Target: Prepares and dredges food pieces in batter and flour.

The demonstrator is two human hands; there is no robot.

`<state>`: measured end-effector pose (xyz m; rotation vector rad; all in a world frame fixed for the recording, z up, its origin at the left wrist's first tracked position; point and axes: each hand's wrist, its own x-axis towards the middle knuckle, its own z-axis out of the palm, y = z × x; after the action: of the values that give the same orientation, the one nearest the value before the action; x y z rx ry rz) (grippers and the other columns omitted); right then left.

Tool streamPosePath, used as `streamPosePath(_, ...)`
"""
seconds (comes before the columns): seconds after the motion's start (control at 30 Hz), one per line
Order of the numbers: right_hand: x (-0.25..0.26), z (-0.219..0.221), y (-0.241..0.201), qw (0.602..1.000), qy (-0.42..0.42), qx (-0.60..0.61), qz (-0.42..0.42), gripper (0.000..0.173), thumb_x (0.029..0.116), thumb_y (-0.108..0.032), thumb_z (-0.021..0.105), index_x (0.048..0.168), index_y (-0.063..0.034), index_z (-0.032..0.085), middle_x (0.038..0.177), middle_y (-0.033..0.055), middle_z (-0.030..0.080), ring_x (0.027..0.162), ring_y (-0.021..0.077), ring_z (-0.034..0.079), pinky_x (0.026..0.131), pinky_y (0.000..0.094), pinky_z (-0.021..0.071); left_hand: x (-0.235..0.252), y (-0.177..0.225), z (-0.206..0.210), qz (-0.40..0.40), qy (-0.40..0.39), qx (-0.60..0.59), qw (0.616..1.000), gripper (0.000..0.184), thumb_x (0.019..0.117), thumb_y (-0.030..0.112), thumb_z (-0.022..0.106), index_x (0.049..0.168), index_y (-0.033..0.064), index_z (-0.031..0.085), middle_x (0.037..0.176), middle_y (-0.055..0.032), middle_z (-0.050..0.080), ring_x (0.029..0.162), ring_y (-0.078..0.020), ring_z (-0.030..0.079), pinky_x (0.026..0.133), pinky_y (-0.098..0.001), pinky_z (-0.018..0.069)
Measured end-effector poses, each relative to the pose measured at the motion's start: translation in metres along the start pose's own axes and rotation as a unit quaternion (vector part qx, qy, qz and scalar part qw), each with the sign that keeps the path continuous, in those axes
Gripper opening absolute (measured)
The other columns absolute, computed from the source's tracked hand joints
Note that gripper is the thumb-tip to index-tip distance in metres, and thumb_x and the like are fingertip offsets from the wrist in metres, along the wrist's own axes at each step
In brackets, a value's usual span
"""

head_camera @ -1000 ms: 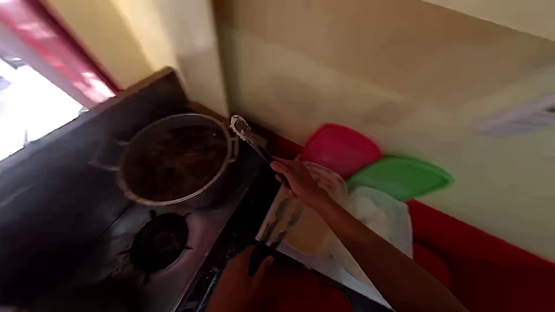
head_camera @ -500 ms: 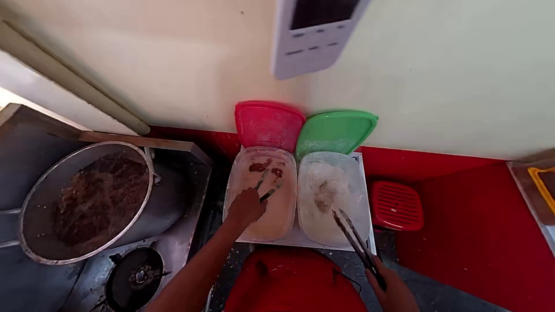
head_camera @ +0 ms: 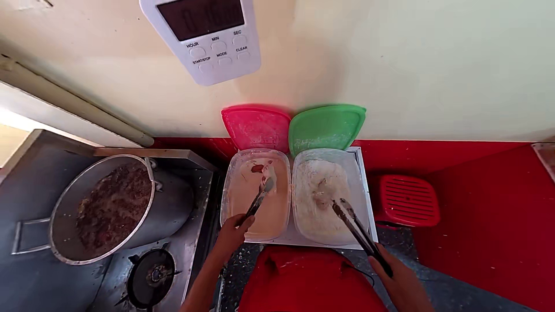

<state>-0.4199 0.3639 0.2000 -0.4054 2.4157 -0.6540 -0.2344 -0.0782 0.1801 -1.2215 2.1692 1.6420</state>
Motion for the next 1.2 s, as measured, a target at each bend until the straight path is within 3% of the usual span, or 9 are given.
streamPosePath(0.1, 0.042, -0.018, -0.026, 1.0, -0.012, 0.011, 0.027, 0.058, 0.1037, -0.057, 0.045, 0.129, -0.0085, 0.065, 0.088, 0.0158, 0.069, 0.081, 0.0331, 0.068, 0.074, 0.0589, 0.0539, -0.019, -0.012, 0.001, 0.021, 0.046, 0.054, 0.997, 0.048, 0.0968, 0.054, 0.061, 0.113, 0.0113, 0.072, 0.089, -0.0031, 0.07, 0.072, -0.0141, 0.063, 0.067, -0.0371, 0.0546)
streamPosePath(0.2, 0.107, -0.032, -0.07, 0.993, -0.091, -0.045, 0.052, 0.059, 0.1039, -0.06, 0.045, 0.111, -0.0053, 0.067, 0.092, 0.0183, 0.066, 0.09, 0.0361, 0.065, 0.082, 0.0594, 0.0508, -0.027, 0.003, 0.003, -0.063, -0.018, -0.12, 0.991, 0.04, 0.1085, 0.04, 0.049, 0.113, 0.0056, 0.069, 0.077, -0.0019, 0.06, 0.046, -0.0082, 0.046, 0.041, -0.0226, 0.0413)
streamPosePath(0.3, 0.152, -0.03, -0.106, 0.987, -0.121, -0.097, 0.037, 0.061, 0.1029, -0.06, 0.048, 0.106, -0.0027, 0.067, 0.097, 0.0205, 0.067, 0.097, 0.0375, 0.066, 0.087, 0.0603, 0.0501, -0.02, 0.011, -0.002, -0.161, -0.048, -0.183, 0.969, 0.051, 0.1113, 0.044, 0.038, 0.119, 0.0031, 0.067, 0.084, -0.0065, 0.067, 0.044, -0.0095, 0.048, 0.04, -0.0225, 0.0421)
streamPosePath(0.5, 0.147, -0.024, -0.105, 0.985, -0.136, -0.107, 0.017, 0.059, 0.102, -0.062, 0.049, 0.104, -0.0052, 0.065, 0.091, 0.0167, 0.065, 0.092, 0.0341, 0.064, 0.082, 0.0574, 0.0503, -0.046, 0.032, -0.03, -0.199, 0.011, 0.247, 0.948, 0.064, 0.1024, 0.06, 0.049, 0.1, -0.0021, 0.067, 0.09, -0.0197, 0.067, 0.083, -0.0334, 0.067, 0.077, -0.0553, 0.0542)
streamPosePath(0.63, 0.136, -0.019, -0.082, 0.981, -0.145, -0.129, 0.022, 0.06, 0.1005, -0.065, 0.047, 0.11, -0.0084, 0.066, 0.092, 0.016, 0.066, 0.091, 0.0341, 0.065, 0.081, 0.058, 0.0508, -0.062, 0.068, -0.032, -0.16, -0.018, 0.409, 0.898, 0.062, 0.0953, 0.056, 0.061, 0.129, 0.0038, 0.061, 0.12, -0.0211, 0.066, 0.112, -0.0386, 0.066, 0.093, -0.0599, 0.0531)
streamPosePath(0.73, 0.131, -0.021, -0.083, 0.979, -0.141, -0.145, 0.023, 0.06, 0.1003, -0.065, 0.048, 0.114, -0.0088, 0.066, 0.096, 0.0165, 0.067, 0.095, 0.0344, 0.066, 0.084, 0.058, 0.0511, -0.036, 0.087, -0.02, -0.088, -0.056, 0.521, 0.847, 0.058, 0.0961, 0.035, 0.065, 0.144, 0.005, 0.051, 0.135, -0.0211, 0.059, 0.112, -0.0419, 0.065, 0.09, -0.0598, 0.0544)
streamPosePath(0.93, 0.127, -0.024, -0.09, 0.975, -0.137, -0.17, 0.037, 0.063, 0.0996, -0.065, 0.049, 0.122, -0.0083, 0.064, 0.104, 0.0179, 0.068, 0.103, 0.0353, 0.066, 0.089, 0.059, 0.051, 0.035, 0.083, -0.01, 0.025, -0.115, 0.654, 0.747, 0.046, 0.0929, 0.001, 0.058, 0.138, 0.001, 0.05, 0.129, -0.0191, 0.06, 0.101, -0.0387, 0.067, 0.081, -0.0524, 0.0575)
streamPosePath(1.03, 0.117, -0.029, -0.077, 0.981, -0.115, -0.154, 0.036, 0.062, 0.099, -0.068, 0.047, 0.118, -0.0109, 0.064, 0.098, 0.0156, 0.067, 0.097, 0.0338, 0.066, 0.084, 0.0584, 0.0516, 0.038, 0.069, -0.036, 0.041, -0.103, 0.61, 0.784, 0.033, 0.1051, 0.027, 0.049, 0.132, 0.0086, 0.057, 0.123, -0.0139, 0.064, 0.103, -0.0349, 0.068, 0.084, -0.0533, 0.057)
streamPosePath(1.2, 0.108, -0.036, -0.051, 0.992, -0.09, -0.071, 0.044, 0.06, 0.1013, -0.065, 0.045, 0.107, -0.009, 0.066, 0.088, 0.0148, 0.064, 0.086, 0.0327, 0.064, 0.077, 0.0569, 0.0496, 0.007, 0.022, -0.071, 0.052, -0.024, 0.284, 0.957, 0.041, 0.1049, 0.044, 0.055, 0.119, 0.0077, 0.065, 0.093, -0.0137, 0.067, 0.086, -0.0287, 0.067, 0.08, -0.0529, 0.0546)
